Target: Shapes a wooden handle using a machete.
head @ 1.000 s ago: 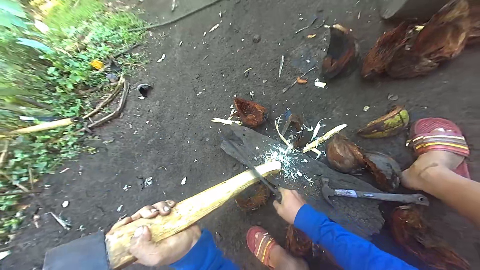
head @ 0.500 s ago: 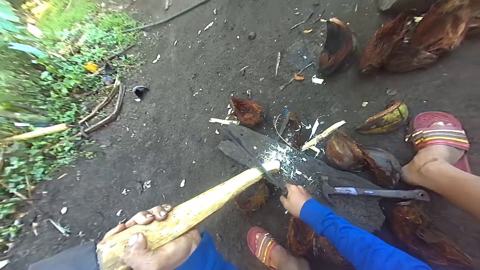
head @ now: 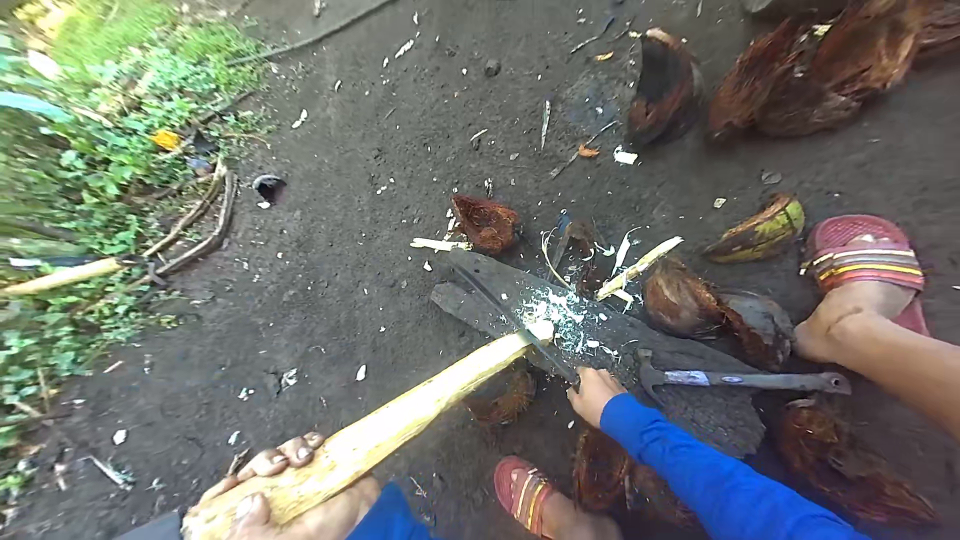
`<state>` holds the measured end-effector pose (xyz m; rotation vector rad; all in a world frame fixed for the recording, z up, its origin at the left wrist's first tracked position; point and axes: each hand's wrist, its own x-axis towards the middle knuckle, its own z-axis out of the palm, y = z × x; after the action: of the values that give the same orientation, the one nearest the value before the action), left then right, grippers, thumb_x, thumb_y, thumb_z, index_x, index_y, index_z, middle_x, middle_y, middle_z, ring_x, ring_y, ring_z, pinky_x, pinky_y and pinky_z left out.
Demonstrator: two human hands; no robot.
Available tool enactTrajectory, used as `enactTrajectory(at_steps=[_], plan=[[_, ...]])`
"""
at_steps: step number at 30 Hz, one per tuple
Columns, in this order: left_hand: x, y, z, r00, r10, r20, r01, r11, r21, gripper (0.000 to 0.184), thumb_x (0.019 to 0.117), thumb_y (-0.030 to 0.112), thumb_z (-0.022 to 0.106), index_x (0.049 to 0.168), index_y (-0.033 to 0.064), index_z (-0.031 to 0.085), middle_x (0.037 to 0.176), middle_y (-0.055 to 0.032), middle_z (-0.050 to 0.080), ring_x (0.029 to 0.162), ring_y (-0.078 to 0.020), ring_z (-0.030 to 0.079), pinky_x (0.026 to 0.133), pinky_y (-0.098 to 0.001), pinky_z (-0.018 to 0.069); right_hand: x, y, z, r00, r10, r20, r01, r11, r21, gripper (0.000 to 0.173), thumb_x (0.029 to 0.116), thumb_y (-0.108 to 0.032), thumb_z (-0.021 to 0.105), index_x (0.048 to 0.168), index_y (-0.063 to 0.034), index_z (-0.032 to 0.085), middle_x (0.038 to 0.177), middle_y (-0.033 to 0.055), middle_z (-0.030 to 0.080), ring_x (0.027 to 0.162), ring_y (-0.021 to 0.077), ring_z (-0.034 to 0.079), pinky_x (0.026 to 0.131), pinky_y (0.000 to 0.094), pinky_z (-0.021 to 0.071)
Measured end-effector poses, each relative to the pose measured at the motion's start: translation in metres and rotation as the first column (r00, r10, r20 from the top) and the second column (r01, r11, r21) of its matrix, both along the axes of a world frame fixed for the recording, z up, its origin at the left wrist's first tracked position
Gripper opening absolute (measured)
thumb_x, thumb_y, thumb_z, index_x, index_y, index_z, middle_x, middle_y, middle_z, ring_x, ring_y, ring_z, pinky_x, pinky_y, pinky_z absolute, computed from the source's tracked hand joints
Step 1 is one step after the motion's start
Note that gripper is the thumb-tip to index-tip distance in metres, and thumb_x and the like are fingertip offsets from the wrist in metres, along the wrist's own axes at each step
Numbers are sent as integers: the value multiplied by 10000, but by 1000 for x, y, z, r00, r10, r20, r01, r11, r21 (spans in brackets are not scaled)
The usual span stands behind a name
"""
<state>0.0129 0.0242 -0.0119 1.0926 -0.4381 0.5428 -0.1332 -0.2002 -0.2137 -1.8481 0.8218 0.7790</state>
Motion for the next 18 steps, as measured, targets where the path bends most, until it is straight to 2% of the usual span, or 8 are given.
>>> enactTrajectory(at_steps=[3,5,7,9,12,13,15,18], plan=[[0,1,-1,1000,-17,22,17,1000,11,251,1039,183,291,1011,55,506,763,-38,646,657,-165,668,610,-299,596,6,13,37,994,63,85,-66,997,42,466,1003,-346,570,1371,-62,598,1209,209,702,1164,381,673,974,600,525],[-1,3,-1,999,-41,21,41,999,-2,230,1029,183,316,1008,44,498,775,-56,650,666,-183,673,617,-317,602,12,25,71,965,172,200,-186,981,56,448,1007,-349,575,1360,-74,591,1153,216,712,1117,402,688,930,614,537],[-1,3,1,999,-41,17,41,999,0,229,1029,179,316,1000,41,497,761,-61,652,662,-193,678,619,-328,605,16,28,90,915,286,285,-300,954,8,432,1012,-358,579,1345,-83,578,1133,209,713,1098,411,691,900,622,538],[0,3,2,1000,-29,-4,29,1000,0,242,1026,163,284,993,36,487,741,-63,649,651,-196,679,614,-332,608,10,19,67,927,271,261,-272,962,-31,441,1007,-360,586,1337,-69,584,1139,233,711,1086,439,691,879,653,534],[5,9,-3,999,-31,-6,31,999,-19,257,1041,191,295,997,41,498,760,-60,654,657,-188,677,613,-323,605,1,-4,-6,999,10,36,-10,1000,6,469,999,-358,594,1364,-65,627,1253,226,690,1209,402,652,1011,625,498],[6,9,-4,1000,-30,-7,30,999,-24,262,1047,201,303,1001,46,509,765,-55,658,661,-184,677,613,-322,604,1,-7,-16,1000,-21,5,21,1000,-5,468,999,-364,595,1356,-63,630,1265,215,689,1223,382,650,1022,606,499],[2,6,-3,1000,-10,-20,10,1000,-14,270,1043,194,281,996,58,510,757,-37,651,652,-166,670,609,-307,598,-1,-5,-17,1000,-2,-25,1,1000,-29,483,997,-374,584,1372,-71,618,1283,201,686,1236,368,648,1023,598,503],[-1,0,-2,1000,4,-12,-4,1000,-19,274,1042,182,254,998,63,497,748,-28,641,637,-157,661,601,-298,593,0,-1,5,1000,27,-6,-28,999,-19,488,1005,-368,566,1385,-63,598,1274,203,687,1227,360,654,1018,587,511]])
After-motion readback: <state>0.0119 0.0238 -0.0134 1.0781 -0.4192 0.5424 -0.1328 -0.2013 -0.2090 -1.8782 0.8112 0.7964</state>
